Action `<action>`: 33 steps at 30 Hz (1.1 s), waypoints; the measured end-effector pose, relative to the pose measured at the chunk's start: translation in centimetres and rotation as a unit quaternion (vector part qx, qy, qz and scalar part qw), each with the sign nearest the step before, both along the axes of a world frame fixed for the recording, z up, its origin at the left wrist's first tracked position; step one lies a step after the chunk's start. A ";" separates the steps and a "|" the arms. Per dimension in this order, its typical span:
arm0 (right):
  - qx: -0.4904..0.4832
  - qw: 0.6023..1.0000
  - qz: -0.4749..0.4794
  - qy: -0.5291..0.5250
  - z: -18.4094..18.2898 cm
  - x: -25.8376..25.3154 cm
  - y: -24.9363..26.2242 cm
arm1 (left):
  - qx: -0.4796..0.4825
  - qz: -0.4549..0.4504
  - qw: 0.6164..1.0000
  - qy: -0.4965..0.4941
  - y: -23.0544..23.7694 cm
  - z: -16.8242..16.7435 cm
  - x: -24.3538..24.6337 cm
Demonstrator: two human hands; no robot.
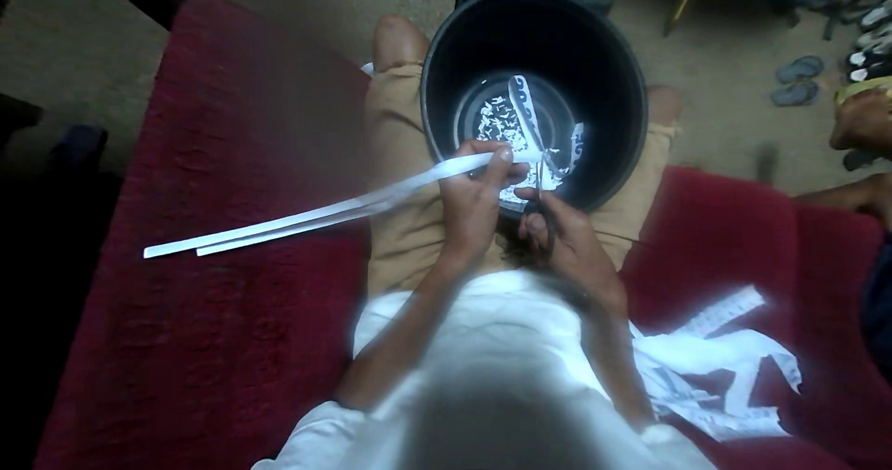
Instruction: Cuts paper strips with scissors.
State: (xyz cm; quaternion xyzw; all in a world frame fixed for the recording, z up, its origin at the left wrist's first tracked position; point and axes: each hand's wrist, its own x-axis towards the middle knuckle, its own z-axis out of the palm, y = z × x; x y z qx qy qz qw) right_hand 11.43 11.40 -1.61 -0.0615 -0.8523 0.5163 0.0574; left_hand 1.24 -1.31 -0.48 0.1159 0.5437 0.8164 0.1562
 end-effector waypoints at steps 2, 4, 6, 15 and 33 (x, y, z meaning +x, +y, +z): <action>0.005 1.000 -0.008 -0.002 0.0 -0.1 0.0 | -0.003 -0.001 1.000 0.001 0.0 -0.1 0.0; 0.008 1.000 -0.015 -0.002 0.0 -0.2 0.0 | -0.006 -0.004 1.000 0.007 -0.1 -0.1 0.0; 0.010 1.000 -0.018 0.002 -0.1 -0.2 0.0 | -0.011 -0.004 1.000 0.010 -0.1 -0.2 0.1; 0.009 1.000 -0.019 0.011 -0.3 -0.3 0.1 | -0.007 -0.007 1.000 0.029 0.0 -0.2 0.1; -0.031 0.999 -0.041 0.015 -0.2 -0.2 -0.2 | -0.003 -0.004 1.000 0.026 0.1 -0.1 0.2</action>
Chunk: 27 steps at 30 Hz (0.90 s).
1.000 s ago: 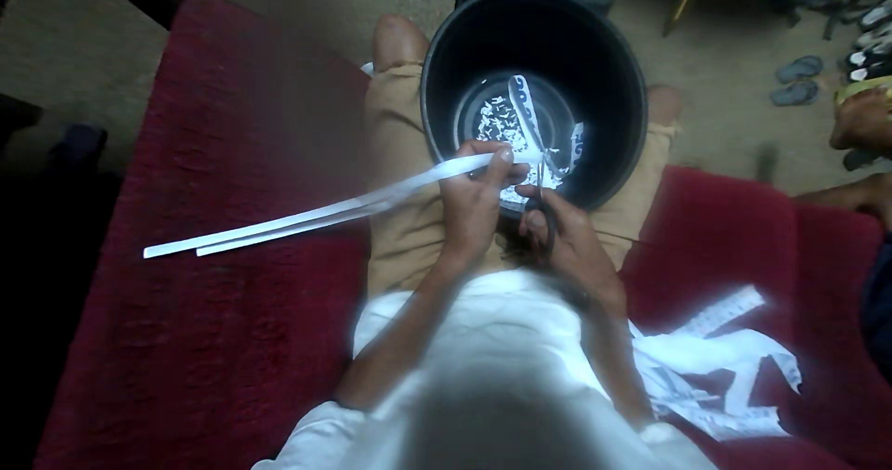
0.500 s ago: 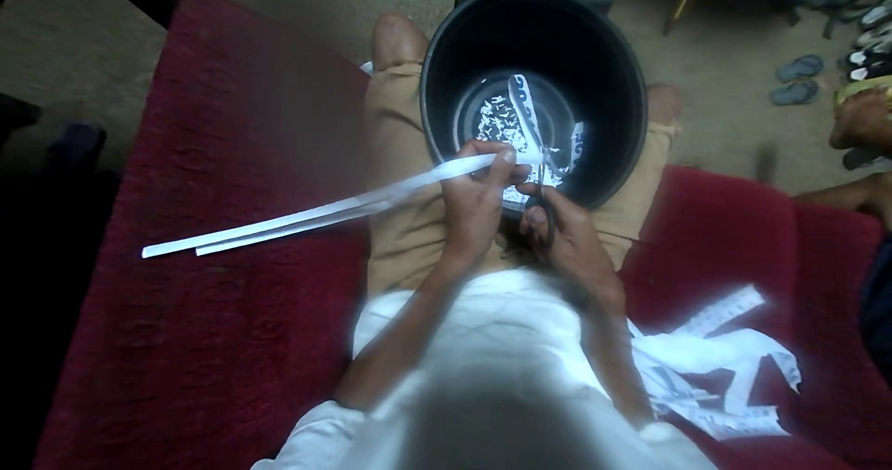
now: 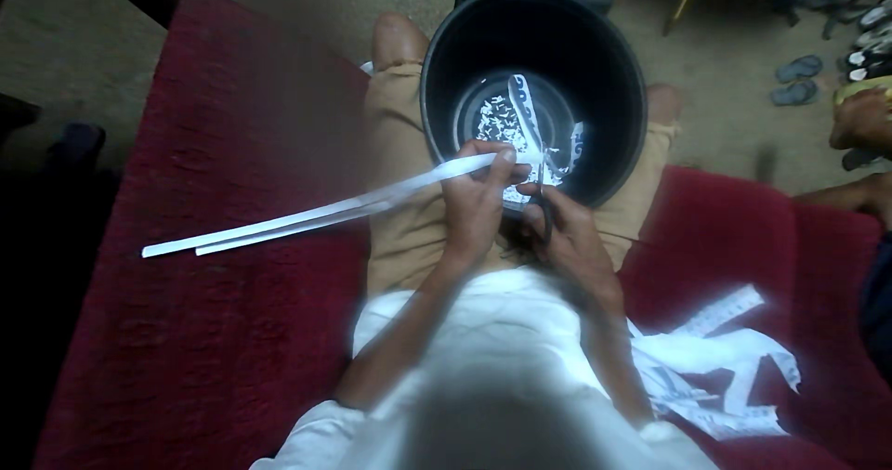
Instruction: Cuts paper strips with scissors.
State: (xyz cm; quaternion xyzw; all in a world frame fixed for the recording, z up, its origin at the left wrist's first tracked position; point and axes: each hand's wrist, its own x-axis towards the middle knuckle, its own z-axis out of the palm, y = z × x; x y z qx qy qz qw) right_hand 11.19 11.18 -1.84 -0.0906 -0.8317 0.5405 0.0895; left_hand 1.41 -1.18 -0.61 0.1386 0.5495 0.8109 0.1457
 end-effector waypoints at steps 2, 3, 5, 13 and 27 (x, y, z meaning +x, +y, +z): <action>-0.002 1.000 -0.002 -0.011 0.2 0.1 0.1 | 0.001 0.003 1.000 0.000 0.0 0.0 0.0; -0.001 1.000 0.002 -0.019 0.2 0.2 0.1 | 0.002 0.003 1.000 0.001 -0.1 0.0 -0.1; 0.005 0.999 0.018 -0.033 0.3 0.3 0.3 | 0.004 0.005 1.000 0.000 -0.1 0.0 -0.2; 0.028 0.999 0.037 -0.028 0.5 0.1 0.2 | 0.007 0.001 1.000 -0.015 -0.2 0.3 -0.1; 0.034 0.999 0.027 -0.002 0.0 -0.2 0.2 | 0.014 -0.005 1.000 -0.006 0.0 -0.1 -0.1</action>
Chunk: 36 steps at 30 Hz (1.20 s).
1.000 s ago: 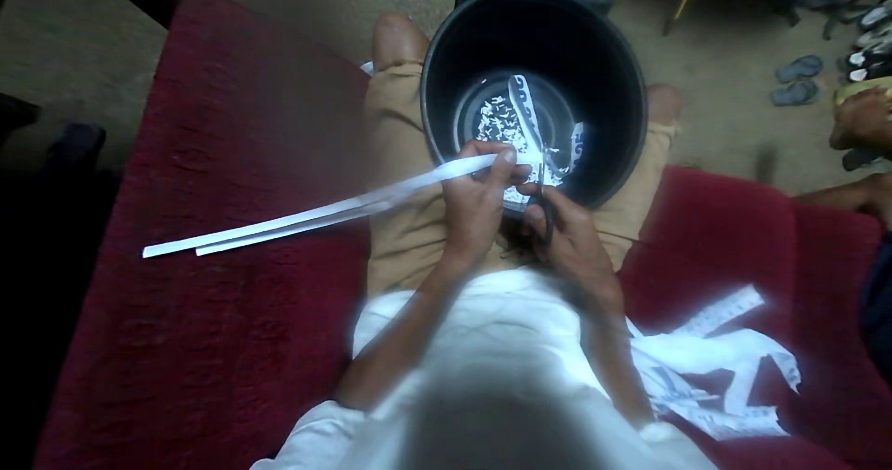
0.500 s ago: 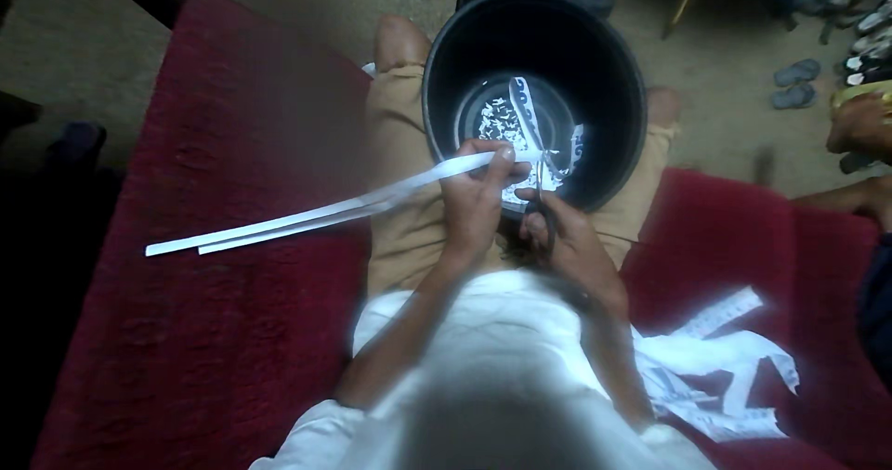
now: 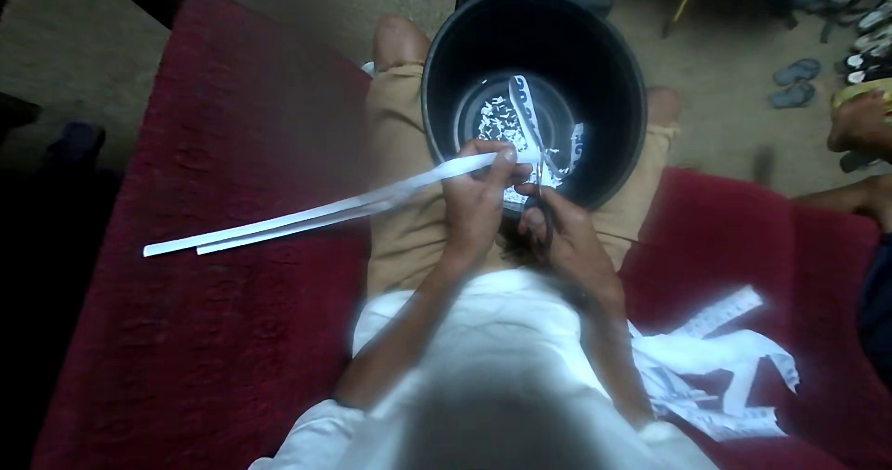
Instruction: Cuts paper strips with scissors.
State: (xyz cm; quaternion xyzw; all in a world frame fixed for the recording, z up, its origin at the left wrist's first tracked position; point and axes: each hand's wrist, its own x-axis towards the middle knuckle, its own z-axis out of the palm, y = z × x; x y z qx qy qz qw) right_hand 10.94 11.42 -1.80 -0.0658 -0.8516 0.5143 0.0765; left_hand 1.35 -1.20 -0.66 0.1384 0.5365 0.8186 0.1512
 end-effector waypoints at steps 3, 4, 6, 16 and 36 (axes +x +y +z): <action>-0.002 1.000 0.000 -0.003 0.1 0.0 -0.1 | -0.004 0.000 1.000 -0.002 0.0 0.1 0.0; -0.004 1.000 -0.003 -0.005 0.1 0.0 -0.1 | -0.005 0.001 1.000 -0.002 0.0 0.1 0.0; -0.011 0.999 -0.026 -0.022 0.5 0.2 0.0 | -0.006 0.010 1.000 -0.006 0.0 0.1 -0.2; -0.005 0.993 -0.038 -0.116 3.3 -1.2 2.9 | 0.038 0.063 0.997 -0.003 2.2 0.1 -3.2; -0.059 0.994 -0.031 -0.081 -0.6 -9.9 9.1 | -0.070 0.004 0.997 -0.028 7.6 0.3 -11.0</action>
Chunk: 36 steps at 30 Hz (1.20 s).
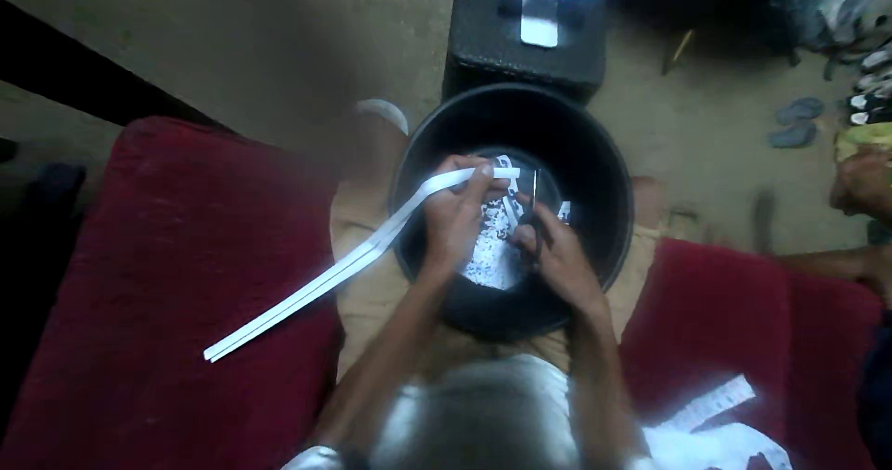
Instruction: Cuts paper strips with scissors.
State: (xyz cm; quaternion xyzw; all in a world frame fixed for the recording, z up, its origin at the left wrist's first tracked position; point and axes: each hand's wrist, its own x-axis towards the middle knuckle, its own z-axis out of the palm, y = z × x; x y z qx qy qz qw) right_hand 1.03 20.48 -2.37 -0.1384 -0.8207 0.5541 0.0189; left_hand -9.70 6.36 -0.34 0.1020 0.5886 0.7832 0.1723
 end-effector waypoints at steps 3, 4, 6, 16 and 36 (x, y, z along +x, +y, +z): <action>0.006 1.000 0.014 0.015 -0.1 0.0 -0.1 | -0.010 -0.012 1.000 -0.018 -0.3 -0.2 -0.1; 0.008 0.999 0.022 0.026 -0.3 0.0 0.0 | -0.013 -0.015 1.000 -0.021 -0.4 -0.3 -0.1; 0.008 0.999 0.032 0.040 -0.6 0.0 0.0 | -0.013 -0.017 0.999 -0.025 -0.4 -0.3 -0.1; 0.033 0.997 0.059 0.047 -0.7 -0.3 -0.3 | 0.027 -0.005 0.998 -0.051 0.4 -0.6 -0.3; 0.041 0.994 0.064 0.076 -1.0 -0.6 -0.3 | 0.048 -0.005 0.997 -0.057 0.7 -0.8 0.0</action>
